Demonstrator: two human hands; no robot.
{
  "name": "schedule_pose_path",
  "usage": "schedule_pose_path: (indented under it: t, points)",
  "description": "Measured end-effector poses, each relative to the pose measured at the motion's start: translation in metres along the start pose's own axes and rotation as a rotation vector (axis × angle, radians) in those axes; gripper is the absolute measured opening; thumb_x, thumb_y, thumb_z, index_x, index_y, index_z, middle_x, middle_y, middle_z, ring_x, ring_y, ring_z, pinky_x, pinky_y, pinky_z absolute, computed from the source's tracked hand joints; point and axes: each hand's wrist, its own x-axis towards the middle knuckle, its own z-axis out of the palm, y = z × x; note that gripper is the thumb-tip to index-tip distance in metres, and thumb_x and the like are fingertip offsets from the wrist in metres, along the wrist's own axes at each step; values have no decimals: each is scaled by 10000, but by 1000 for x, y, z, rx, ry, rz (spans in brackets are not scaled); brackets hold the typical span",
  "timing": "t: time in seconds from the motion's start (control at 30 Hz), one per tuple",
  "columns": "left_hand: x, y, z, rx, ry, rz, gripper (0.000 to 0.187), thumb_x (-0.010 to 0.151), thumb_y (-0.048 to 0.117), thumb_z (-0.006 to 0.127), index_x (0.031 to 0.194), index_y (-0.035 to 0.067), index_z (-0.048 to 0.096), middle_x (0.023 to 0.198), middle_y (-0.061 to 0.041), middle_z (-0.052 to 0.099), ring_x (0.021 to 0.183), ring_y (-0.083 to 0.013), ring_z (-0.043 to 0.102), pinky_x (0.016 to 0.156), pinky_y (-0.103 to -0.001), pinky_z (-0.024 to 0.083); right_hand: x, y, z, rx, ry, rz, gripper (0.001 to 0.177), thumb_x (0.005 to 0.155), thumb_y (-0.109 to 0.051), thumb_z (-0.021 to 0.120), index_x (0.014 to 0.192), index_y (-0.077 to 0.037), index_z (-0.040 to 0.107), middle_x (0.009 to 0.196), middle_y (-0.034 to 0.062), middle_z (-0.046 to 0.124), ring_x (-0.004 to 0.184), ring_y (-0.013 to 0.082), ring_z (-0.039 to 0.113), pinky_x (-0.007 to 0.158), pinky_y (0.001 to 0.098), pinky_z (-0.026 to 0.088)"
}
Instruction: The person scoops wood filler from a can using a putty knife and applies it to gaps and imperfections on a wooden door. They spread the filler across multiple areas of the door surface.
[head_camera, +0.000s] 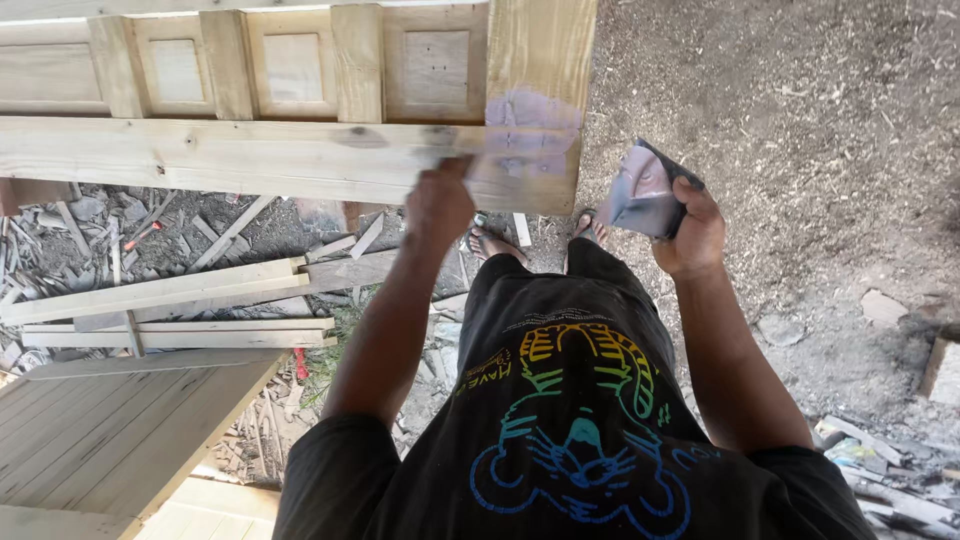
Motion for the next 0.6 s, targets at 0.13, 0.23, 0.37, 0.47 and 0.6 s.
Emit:
schedule_pose_path:
  t: [0.13,0.23,0.37,0.47,0.6]
  points:
    - [6,-16,-19,-76,194,-86,550,907,89,494,1455,125,522,1338,-237,627,1202,-426,622,1030,-525,493,-6,3,-9,-55,-15,6,363,979,-208,538,1261,2,628,1162,113,705,1057,264,700,991,388,567]
    - [14,31,-2,-118,49,-59,644,862,113,521,1501,159,450,1317,-228,634,1209,-380,635,1054,-472,498,0,1,-15,-39,9,12,377,966,-215,545,1270,-5,623,1172,107,703,1065,267,697,993,397,566]
    - [11,112,40,5,-57,205,423,941,133,521,1359,109,579,1297,-207,669,1168,-363,690,969,-478,578,2,3,-17,-52,-18,-2,401,1029,-236,553,1333,18,616,1219,120,695,1104,263,674,981,376,517]
    - [-1,115,53,-19,58,319,376,933,135,552,1299,123,637,1280,-201,667,1155,-383,674,937,-510,580,8,-6,-9,-52,-11,-39,409,983,-225,544,1326,-8,596,1239,100,688,1162,257,678,1088,398,535]
    - [-5,30,39,-25,300,444,585,854,11,548,1338,322,654,1317,-72,656,1210,-340,573,974,-546,517,3,-13,-4,-122,-48,1,409,1008,-239,545,1330,6,600,1243,107,684,1168,262,668,1098,397,519]
